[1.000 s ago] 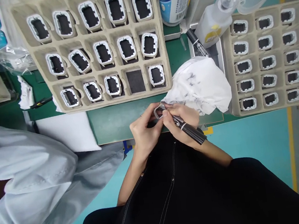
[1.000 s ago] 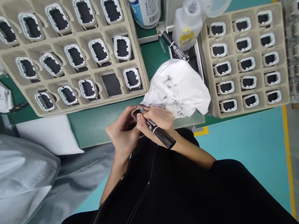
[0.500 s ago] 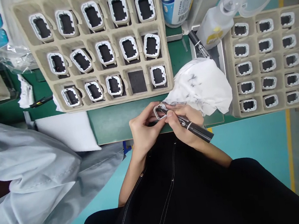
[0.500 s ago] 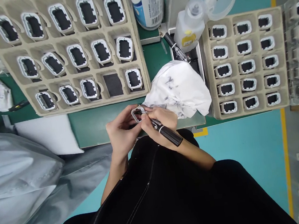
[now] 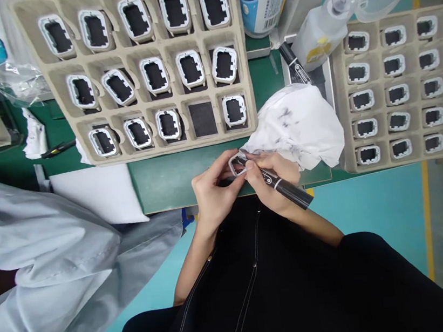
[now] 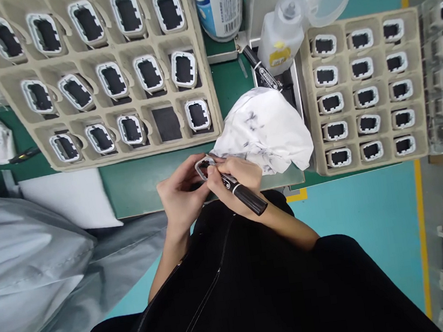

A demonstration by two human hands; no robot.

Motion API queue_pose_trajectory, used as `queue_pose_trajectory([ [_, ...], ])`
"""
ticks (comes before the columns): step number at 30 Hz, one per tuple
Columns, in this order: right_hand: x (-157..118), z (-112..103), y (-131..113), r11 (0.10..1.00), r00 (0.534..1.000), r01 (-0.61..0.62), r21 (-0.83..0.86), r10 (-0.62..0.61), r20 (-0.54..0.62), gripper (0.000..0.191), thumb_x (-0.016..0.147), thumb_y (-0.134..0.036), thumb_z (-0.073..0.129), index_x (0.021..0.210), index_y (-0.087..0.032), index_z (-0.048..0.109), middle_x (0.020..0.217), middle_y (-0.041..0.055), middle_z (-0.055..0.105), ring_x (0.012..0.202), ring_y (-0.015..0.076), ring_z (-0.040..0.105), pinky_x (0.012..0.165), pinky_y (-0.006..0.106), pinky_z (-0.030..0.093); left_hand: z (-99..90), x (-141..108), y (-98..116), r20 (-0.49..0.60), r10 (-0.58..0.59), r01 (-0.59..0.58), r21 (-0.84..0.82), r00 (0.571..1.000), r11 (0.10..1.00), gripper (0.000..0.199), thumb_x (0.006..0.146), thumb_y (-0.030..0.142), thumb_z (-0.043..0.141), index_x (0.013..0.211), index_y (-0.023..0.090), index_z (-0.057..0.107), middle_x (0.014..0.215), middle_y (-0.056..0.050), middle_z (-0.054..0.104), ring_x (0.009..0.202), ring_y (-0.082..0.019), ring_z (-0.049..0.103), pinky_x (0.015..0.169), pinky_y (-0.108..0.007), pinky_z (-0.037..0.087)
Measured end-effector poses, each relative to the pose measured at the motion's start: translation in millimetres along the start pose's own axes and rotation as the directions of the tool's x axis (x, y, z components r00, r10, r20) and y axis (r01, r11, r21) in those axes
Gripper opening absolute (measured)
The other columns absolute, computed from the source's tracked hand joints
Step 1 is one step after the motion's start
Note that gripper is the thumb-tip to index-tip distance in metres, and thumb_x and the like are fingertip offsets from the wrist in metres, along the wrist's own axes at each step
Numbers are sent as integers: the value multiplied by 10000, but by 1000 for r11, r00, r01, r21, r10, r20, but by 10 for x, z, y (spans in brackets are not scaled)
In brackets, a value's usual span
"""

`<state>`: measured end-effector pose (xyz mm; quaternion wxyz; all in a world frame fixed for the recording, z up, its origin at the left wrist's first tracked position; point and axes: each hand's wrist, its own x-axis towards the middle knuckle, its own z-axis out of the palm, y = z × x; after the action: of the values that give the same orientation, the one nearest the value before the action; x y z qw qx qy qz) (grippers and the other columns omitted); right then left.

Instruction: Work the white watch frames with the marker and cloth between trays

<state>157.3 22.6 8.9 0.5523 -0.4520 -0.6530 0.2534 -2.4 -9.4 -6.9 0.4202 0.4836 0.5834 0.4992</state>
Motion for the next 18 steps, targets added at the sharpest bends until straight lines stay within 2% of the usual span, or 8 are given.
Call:
queue_pose_trajectory([
  [5, -1, 13, 1, 1000, 1000, 9, -7, -9, -14, 177, 1141, -232, 795, 1004, -305, 710, 868, -40, 884, 785, 206, 913, 735, 336, 761, 0, -7, -11, -7, 41, -41, 12, 999, 999, 429, 988, 296, 1006, 1407, 247, 934, 1222, -30, 969, 1021, -227, 964, 1018, -316, 814],
  [12, -3, 15, 10, 999, 1000, 9, -46, -10, -20, 187, 1143, -255, 793, 982, -303, 711, 838, -42, 866, 734, 201, 886, 683, 338, 745, -4, -17, -23, 0, 7, -7, 55, 1000, 998, 440, 992, 377, 1011, 1403, 243, 934, 1229, -43, 967, 1029, -242, 959, 1011, -342, 818],
  [15, -13, 13, 14, 999, 1000, 11, -33, -12, -20, 178, 1144, -257, 789, 989, -303, 714, 863, -35, 886, 804, 218, 925, 717, 351, 771, -13, 5, -1, 3, 9, -9, -15, 1000, 1000, 437, 969, 333, 1031, 1385, 238, 942, 1203, -39, 968, 1009, -234, 962, 1000, -327, 819],
  [18, -41, 20, 20, 1000, 1000, 4, 29, -3, -29, 156, 1140, -229, 790, 1027, -307, 718, 845, -43, 884, 970, 256, 976, 829, 379, 813, -37, 40, 27, 26, -27, 29, -109, 999, 994, 487, 920, 335, 1081, 1375, 227, 945, 1160, -45, 968, 990, -240, 964, 968, -321, 825],
])
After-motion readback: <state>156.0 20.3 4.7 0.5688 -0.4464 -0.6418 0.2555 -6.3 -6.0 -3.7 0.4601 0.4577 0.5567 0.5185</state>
